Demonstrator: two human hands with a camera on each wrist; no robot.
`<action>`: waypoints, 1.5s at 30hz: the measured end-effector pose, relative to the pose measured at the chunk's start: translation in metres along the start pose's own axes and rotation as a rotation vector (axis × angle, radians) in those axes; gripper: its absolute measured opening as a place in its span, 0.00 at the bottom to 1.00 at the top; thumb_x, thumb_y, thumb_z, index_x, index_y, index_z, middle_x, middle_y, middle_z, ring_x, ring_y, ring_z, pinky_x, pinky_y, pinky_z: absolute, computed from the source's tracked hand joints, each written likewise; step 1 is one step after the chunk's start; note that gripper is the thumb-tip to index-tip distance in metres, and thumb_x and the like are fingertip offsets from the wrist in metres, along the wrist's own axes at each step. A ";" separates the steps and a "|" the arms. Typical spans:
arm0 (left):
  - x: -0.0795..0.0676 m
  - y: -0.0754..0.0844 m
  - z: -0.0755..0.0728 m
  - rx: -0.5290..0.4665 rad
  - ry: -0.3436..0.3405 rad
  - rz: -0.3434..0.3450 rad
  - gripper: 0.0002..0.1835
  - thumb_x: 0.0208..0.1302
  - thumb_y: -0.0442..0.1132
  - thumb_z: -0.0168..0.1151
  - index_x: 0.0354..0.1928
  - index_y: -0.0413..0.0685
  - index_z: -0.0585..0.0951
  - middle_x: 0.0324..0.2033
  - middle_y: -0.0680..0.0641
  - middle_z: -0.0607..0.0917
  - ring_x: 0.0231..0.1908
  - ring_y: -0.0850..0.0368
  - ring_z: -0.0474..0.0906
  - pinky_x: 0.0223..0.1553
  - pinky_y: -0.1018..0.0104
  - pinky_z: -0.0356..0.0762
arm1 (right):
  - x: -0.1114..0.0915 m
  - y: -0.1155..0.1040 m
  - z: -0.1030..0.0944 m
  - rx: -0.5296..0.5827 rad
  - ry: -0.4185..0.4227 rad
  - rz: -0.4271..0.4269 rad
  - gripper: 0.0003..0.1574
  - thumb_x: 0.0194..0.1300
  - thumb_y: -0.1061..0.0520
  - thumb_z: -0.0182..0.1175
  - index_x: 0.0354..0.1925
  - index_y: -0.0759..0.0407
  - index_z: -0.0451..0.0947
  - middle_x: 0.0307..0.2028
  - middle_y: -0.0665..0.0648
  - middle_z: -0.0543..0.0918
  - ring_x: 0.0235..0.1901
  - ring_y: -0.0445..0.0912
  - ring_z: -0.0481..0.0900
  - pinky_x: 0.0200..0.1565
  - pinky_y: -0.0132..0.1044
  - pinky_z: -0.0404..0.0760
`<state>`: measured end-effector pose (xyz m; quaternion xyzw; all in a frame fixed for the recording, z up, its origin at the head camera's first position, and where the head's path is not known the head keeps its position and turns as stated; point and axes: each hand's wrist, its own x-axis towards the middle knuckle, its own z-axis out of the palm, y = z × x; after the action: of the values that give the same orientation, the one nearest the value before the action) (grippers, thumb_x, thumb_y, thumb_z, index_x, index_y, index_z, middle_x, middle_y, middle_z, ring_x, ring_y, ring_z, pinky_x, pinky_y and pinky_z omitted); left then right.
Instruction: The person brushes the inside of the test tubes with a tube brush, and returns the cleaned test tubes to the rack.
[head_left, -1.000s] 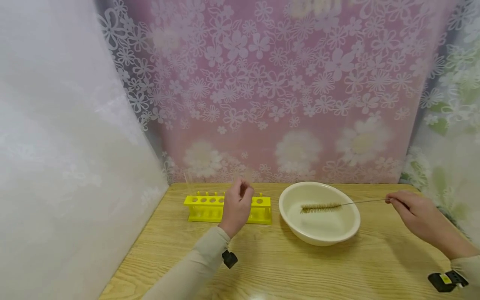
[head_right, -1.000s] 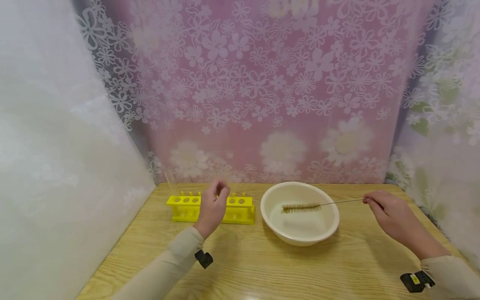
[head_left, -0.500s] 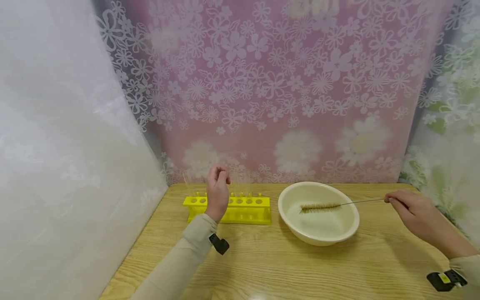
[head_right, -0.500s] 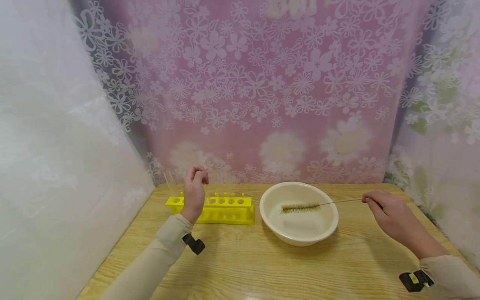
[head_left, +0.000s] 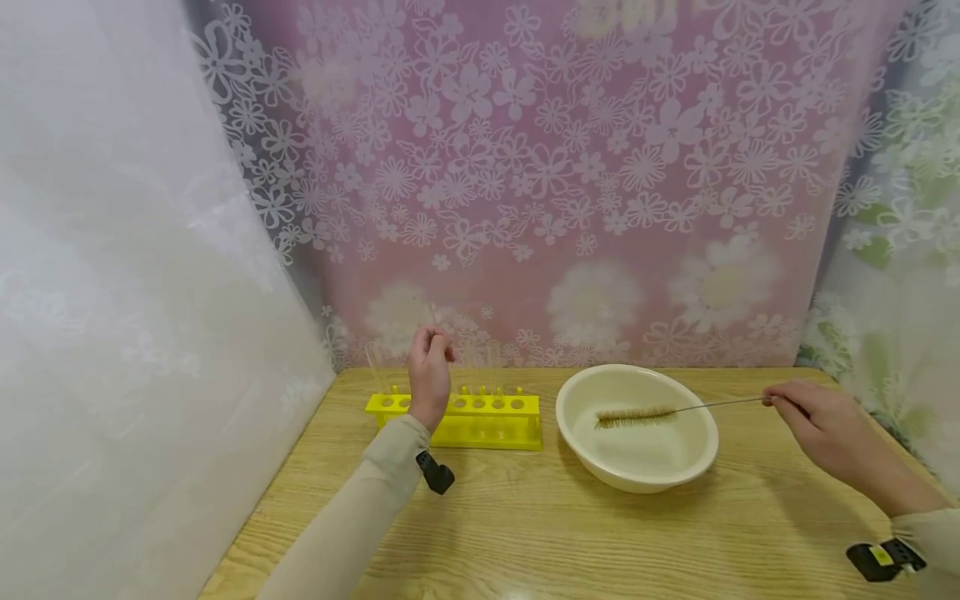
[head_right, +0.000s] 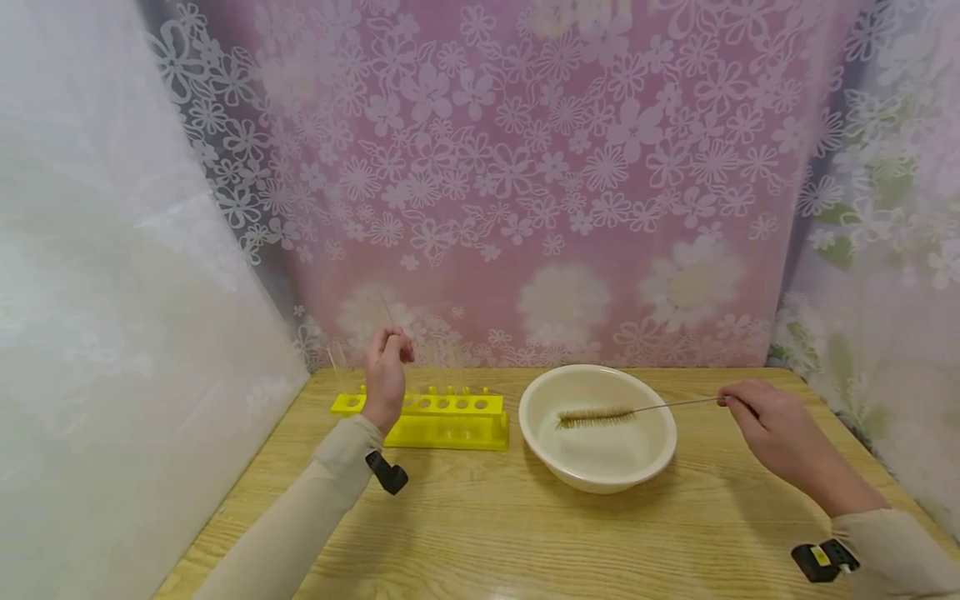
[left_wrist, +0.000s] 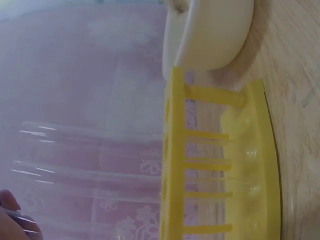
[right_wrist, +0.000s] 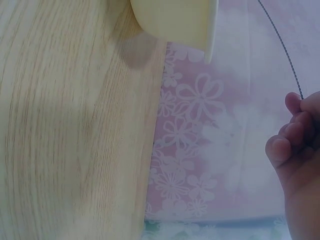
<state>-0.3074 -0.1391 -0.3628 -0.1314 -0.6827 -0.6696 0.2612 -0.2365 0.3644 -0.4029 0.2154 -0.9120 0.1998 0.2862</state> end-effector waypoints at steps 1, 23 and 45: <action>0.001 -0.002 0.000 0.001 0.002 -0.001 0.08 0.75 0.37 0.42 0.36 0.45 0.68 0.29 0.45 0.68 0.30 0.50 0.68 0.40 0.61 0.70 | 0.000 0.000 0.000 0.003 0.003 -0.004 0.11 0.72 0.67 0.55 0.48 0.63 0.82 0.40 0.58 0.86 0.44 0.13 0.62 0.34 0.18 0.72; -0.004 -0.033 0.001 0.038 -0.097 -0.129 0.12 0.78 0.37 0.40 0.35 0.37 0.66 0.32 0.31 0.70 0.31 0.44 0.68 0.40 0.57 0.69 | -0.002 0.003 0.003 -0.009 0.013 -0.009 0.11 0.70 0.68 0.57 0.46 0.61 0.82 0.39 0.56 0.86 0.41 0.18 0.68 0.33 0.19 0.71; -0.020 -0.067 -0.007 0.226 -0.222 -0.204 0.11 0.77 0.38 0.45 0.40 0.38 0.73 0.35 0.37 0.75 0.29 0.48 0.66 0.36 0.60 0.67 | -0.004 0.004 0.002 -0.017 0.006 -0.009 0.11 0.69 0.69 0.57 0.47 0.63 0.82 0.39 0.57 0.86 0.39 0.20 0.71 0.32 0.20 0.71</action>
<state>-0.3245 -0.1475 -0.4303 -0.1043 -0.7882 -0.5929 0.1279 -0.2360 0.3677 -0.4075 0.2163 -0.9119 0.1914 0.2916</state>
